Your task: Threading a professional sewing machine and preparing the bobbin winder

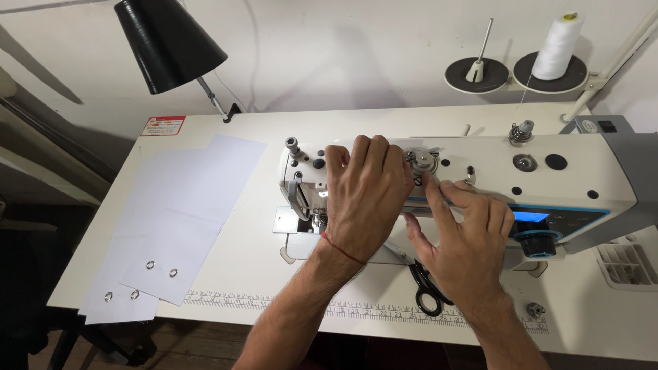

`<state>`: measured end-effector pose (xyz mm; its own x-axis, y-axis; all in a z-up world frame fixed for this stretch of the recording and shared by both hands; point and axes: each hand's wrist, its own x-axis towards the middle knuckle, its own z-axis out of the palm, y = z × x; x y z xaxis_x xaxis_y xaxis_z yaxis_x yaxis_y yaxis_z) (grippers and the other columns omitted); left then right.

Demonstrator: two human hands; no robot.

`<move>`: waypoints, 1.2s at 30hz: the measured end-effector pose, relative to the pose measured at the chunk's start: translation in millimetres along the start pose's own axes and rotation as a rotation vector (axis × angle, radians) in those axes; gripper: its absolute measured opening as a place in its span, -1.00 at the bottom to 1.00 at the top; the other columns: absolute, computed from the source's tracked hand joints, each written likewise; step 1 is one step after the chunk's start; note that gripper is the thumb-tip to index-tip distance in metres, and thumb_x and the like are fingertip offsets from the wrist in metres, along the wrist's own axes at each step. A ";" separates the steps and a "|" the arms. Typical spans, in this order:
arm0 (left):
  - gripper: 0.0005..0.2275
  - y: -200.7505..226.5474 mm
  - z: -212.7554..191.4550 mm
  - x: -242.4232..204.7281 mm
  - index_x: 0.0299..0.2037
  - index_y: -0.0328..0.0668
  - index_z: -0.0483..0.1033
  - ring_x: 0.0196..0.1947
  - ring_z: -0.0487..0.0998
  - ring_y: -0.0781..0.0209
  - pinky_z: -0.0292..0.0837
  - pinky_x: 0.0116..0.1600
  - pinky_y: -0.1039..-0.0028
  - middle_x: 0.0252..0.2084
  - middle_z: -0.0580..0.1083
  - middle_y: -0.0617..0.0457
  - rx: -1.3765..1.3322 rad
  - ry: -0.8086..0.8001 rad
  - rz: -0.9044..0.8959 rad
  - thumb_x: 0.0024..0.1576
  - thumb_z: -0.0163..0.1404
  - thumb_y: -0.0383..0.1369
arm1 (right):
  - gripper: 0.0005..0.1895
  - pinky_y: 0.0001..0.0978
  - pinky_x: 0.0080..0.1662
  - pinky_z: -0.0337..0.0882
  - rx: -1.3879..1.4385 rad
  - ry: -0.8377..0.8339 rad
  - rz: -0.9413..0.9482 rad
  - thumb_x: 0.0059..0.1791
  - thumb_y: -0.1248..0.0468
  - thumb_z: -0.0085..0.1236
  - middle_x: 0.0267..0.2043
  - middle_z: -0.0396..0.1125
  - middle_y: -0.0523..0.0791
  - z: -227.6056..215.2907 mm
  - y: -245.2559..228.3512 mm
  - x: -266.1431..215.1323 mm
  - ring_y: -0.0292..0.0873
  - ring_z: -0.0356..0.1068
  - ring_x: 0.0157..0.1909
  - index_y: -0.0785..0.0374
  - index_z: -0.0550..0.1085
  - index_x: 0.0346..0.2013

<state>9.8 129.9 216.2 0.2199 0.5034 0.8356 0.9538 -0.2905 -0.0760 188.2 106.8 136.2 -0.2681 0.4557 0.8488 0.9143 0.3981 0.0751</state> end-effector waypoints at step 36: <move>-0.80 -0.5 -5.5 4.2 -0.40 -0.02 0.40 -0.29 0.29 0.03 0.18 -0.08 0.13 -0.37 0.31 0.10 0.028 0.012 0.062 0.26 0.08 -0.51 | -0.38 0.05 0.27 0.45 0.008 0.004 -0.011 0.06 -0.11 0.68 0.22 0.47 -0.06 0.1 2.3 -2.4 0.06 0.46 0.32 0.08 0.73 0.30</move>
<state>9.1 127.7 222.8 0.2765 0.4753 0.8352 0.9439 -0.2975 -0.1432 190.8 106.7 134.3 -0.2770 0.4483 0.8499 0.9089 0.4093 0.0803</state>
